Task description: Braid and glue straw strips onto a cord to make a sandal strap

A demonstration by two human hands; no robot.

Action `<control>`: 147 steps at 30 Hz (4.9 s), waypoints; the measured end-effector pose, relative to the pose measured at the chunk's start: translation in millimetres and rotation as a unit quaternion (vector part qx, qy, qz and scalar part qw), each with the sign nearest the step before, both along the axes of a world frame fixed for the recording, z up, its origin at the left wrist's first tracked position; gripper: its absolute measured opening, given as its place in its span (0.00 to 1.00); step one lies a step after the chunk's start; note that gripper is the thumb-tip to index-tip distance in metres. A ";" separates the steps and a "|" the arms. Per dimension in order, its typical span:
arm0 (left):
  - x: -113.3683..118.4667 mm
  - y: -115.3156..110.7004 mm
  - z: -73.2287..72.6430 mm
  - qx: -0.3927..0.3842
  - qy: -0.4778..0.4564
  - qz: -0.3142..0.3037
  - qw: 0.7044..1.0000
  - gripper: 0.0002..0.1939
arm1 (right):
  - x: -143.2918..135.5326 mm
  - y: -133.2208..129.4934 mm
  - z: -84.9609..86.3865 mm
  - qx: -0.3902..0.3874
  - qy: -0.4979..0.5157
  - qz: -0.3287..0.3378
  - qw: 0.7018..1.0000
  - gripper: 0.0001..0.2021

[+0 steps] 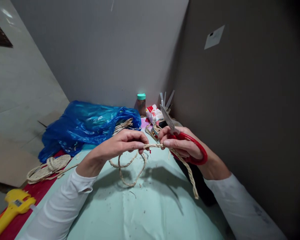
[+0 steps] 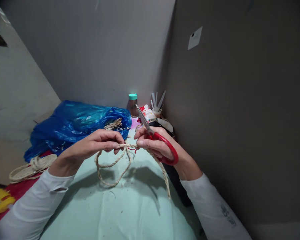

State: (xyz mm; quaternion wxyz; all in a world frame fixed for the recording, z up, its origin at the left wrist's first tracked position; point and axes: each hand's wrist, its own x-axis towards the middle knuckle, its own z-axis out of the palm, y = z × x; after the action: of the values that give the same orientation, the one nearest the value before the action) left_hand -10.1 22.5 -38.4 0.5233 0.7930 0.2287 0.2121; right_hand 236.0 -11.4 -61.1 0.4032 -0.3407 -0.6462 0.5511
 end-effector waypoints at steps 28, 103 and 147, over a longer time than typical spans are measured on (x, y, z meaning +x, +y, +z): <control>16.6 -1.0 -12.3 -0.231 -0.269 0.229 0.906 0.10 | -23.6 8.2 -27.1 0.496 -0.473 -0.369 0.627 0.23; 6.4 -12.9 3.2 0.018 -0.133 0.127 0.983 0.01 | -49.4 -27.4 -8.0 0.126 -0.010 -0.060 0.990 0.12; 8.2 -4.3 -8.1 0.098 -0.085 0.088 0.988 0.04 | -46.9 -16.5 -24.1 0.151 0.017 -0.112 0.982 0.08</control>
State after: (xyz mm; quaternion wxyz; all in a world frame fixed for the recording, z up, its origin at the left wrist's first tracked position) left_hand -1.9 18.2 -46.5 0.4398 0.7961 0.2305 0.3459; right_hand 189.1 -27.9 -85.2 0.5197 -0.3370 -0.6729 0.4044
